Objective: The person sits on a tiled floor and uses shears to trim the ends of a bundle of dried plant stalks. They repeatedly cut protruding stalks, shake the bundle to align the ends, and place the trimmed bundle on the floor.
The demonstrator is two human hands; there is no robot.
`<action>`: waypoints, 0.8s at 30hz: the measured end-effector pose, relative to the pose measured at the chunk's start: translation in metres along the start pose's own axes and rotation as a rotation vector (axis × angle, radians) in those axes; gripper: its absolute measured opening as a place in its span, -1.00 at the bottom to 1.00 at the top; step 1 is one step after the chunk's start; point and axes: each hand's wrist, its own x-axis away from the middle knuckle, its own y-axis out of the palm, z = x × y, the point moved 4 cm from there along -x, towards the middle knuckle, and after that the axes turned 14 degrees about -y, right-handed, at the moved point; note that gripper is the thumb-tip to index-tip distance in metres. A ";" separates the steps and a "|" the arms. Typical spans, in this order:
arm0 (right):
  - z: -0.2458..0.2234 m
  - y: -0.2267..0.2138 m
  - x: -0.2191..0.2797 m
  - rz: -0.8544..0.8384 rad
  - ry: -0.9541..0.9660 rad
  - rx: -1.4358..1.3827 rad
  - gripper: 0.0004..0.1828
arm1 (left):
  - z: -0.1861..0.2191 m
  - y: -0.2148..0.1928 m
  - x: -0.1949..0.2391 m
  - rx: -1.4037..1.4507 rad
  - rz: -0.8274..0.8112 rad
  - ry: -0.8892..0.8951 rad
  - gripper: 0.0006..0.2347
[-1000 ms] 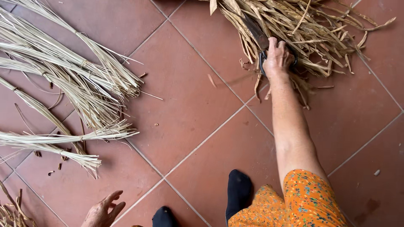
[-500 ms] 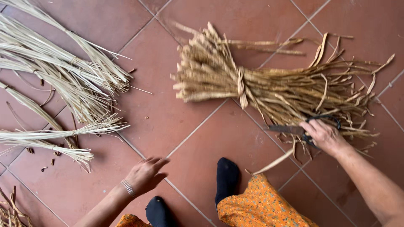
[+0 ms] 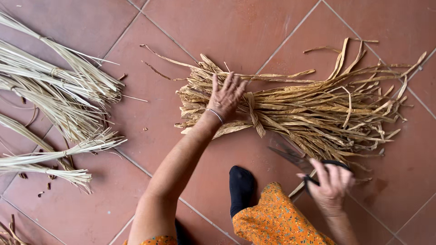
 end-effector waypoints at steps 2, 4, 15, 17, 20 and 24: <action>-0.024 0.028 -0.013 -0.069 -0.061 -0.205 -0.35 | 0.015 0.004 0.006 -0.144 -0.057 0.107 0.20; -0.046 0.051 -0.025 -0.028 -0.153 -0.390 -0.41 | 0.027 0.010 0.017 -0.182 -0.150 0.182 0.27; -0.072 0.089 -0.039 -0.207 -0.199 -0.506 -0.39 | 0.036 0.089 0.112 -0.055 -0.012 -0.077 -0.35; -0.075 0.099 -0.032 -0.274 -0.181 -0.550 -0.37 | 0.017 0.086 0.139 -0.264 0.189 -0.156 -0.35; -0.084 0.113 -0.025 -0.325 -0.165 -0.626 -0.33 | -0.020 0.092 0.179 0.135 -0.239 -0.310 0.05; -0.101 0.123 -0.042 -0.246 -0.255 -0.556 -0.38 | -0.047 0.064 0.205 0.213 -0.049 -0.375 -0.05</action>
